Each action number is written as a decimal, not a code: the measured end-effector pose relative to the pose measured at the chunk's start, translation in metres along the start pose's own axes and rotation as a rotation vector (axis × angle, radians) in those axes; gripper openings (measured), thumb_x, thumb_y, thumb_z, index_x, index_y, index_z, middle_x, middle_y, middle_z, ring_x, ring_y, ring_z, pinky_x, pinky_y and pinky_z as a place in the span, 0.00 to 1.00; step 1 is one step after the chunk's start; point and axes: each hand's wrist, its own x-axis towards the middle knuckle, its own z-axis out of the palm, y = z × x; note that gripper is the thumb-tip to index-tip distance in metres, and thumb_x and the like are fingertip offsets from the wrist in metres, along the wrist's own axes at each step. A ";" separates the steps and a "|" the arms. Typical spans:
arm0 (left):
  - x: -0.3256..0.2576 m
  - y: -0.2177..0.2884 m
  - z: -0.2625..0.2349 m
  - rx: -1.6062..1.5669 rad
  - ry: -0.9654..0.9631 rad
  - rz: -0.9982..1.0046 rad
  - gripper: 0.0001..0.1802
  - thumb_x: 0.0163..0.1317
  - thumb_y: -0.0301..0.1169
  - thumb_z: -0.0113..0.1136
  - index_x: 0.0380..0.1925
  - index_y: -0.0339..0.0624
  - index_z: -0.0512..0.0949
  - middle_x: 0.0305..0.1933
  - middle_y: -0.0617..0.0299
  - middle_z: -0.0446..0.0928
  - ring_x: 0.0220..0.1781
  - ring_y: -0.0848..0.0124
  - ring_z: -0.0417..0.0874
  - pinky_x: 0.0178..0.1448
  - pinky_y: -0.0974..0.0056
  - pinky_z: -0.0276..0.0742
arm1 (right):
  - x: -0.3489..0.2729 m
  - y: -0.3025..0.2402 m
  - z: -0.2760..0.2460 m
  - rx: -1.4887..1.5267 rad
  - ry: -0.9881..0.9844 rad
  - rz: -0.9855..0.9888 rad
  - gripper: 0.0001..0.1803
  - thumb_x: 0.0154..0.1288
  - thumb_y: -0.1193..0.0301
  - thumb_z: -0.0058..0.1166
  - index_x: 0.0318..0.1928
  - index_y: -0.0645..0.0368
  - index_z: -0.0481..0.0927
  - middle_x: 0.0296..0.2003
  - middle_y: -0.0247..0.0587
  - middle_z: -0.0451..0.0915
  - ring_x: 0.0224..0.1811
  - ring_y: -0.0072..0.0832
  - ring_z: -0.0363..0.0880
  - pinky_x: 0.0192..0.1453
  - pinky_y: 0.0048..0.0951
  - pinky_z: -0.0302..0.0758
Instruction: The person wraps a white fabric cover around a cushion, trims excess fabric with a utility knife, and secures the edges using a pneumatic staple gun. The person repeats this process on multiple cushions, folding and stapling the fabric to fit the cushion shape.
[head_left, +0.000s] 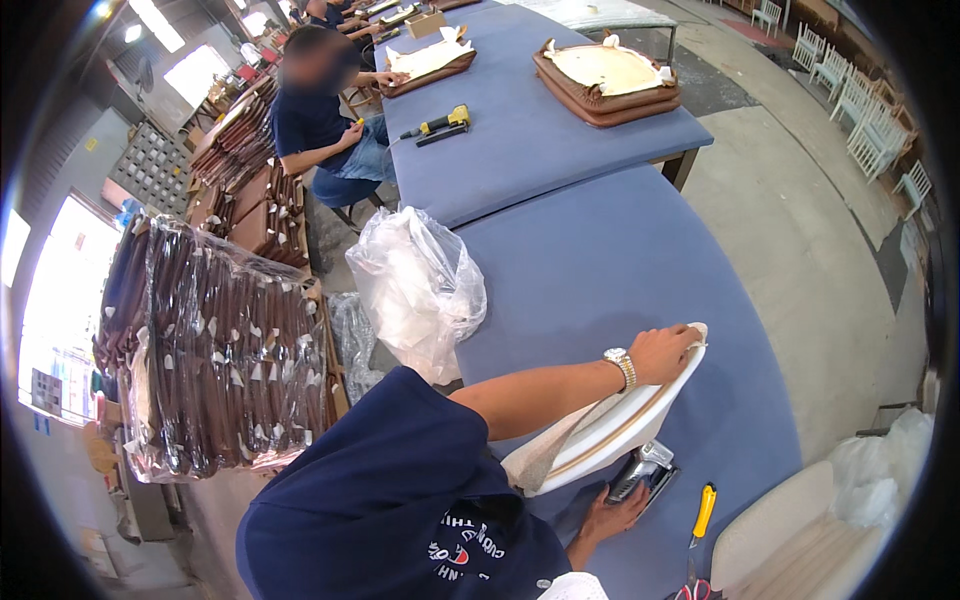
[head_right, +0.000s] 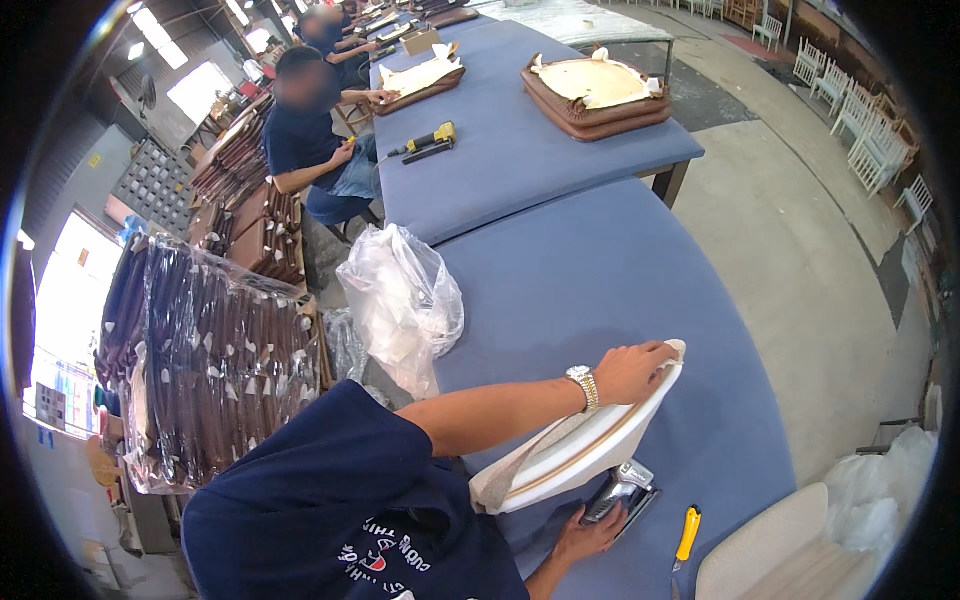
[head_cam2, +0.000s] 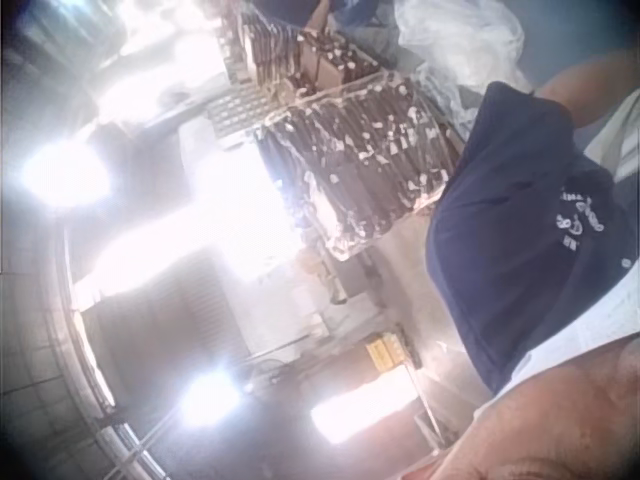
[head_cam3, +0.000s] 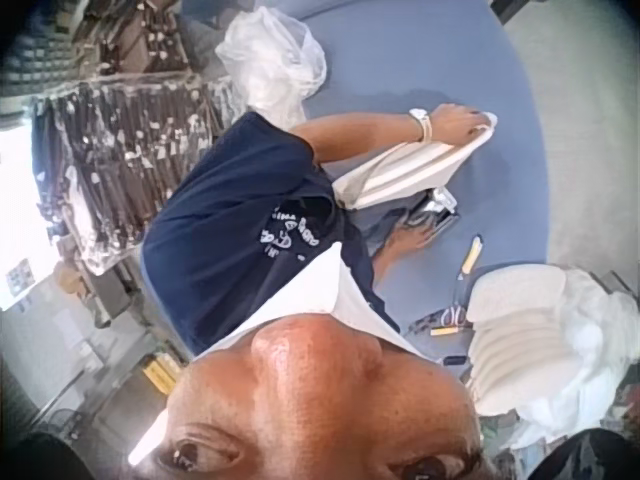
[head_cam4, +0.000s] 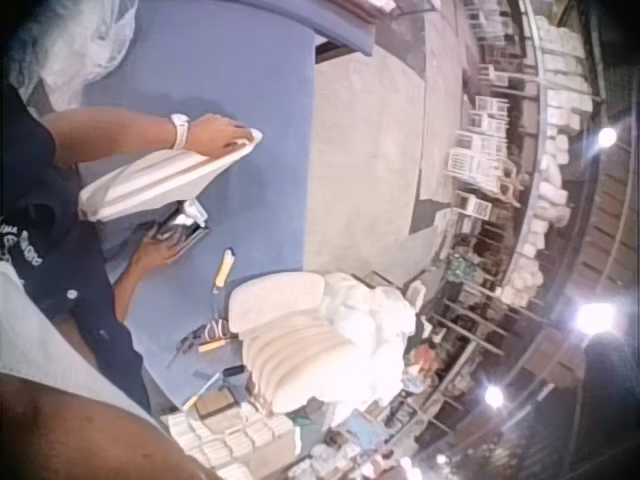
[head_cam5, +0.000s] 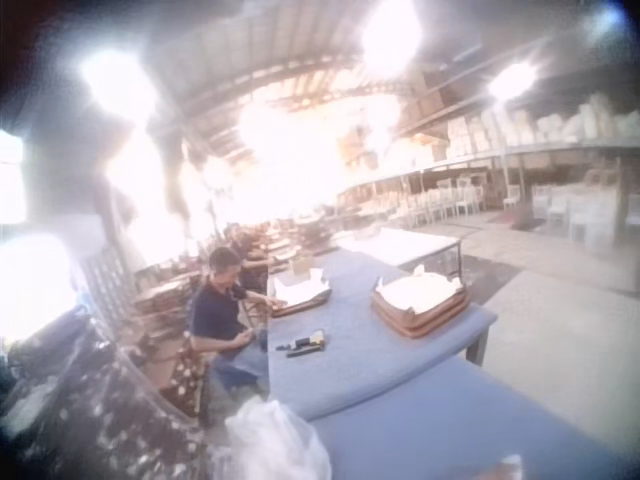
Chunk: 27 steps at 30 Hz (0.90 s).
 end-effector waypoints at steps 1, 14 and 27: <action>-0.001 0.000 0.004 0.003 0.016 0.004 0.23 0.64 0.31 0.57 0.61 0.55 0.77 0.69 0.56 0.76 0.50 0.52 0.88 0.52 0.48 0.84 | 0.001 0.001 0.003 0.003 0.009 -0.013 0.40 0.57 0.65 0.70 0.70 0.58 0.71 0.67 0.58 0.73 0.70 0.54 0.71 0.68 0.60 0.68; -0.010 -0.043 -0.001 -0.020 0.139 -0.009 0.24 0.65 0.27 0.56 0.62 0.57 0.81 0.69 0.59 0.78 0.54 0.52 0.88 0.55 0.48 0.84 | 0.037 0.165 -0.070 0.100 0.170 0.258 0.31 0.62 0.74 0.62 0.66 0.69 0.73 0.59 0.64 0.77 0.59 0.58 0.78 0.64 0.52 0.74; -0.004 0.000 0.005 0.044 0.004 0.102 0.24 0.67 0.27 0.56 0.64 0.52 0.78 0.76 0.62 0.67 0.71 0.61 0.75 0.49 0.55 0.84 | 0.134 0.239 -0.064 -0.367 -0.109 0.309 0.20 0.63 0.66 0.62 0.51 0.67 0.78 0.49 0.59 0.81 0.48 0.55 0.82 0.53 0.54 0.79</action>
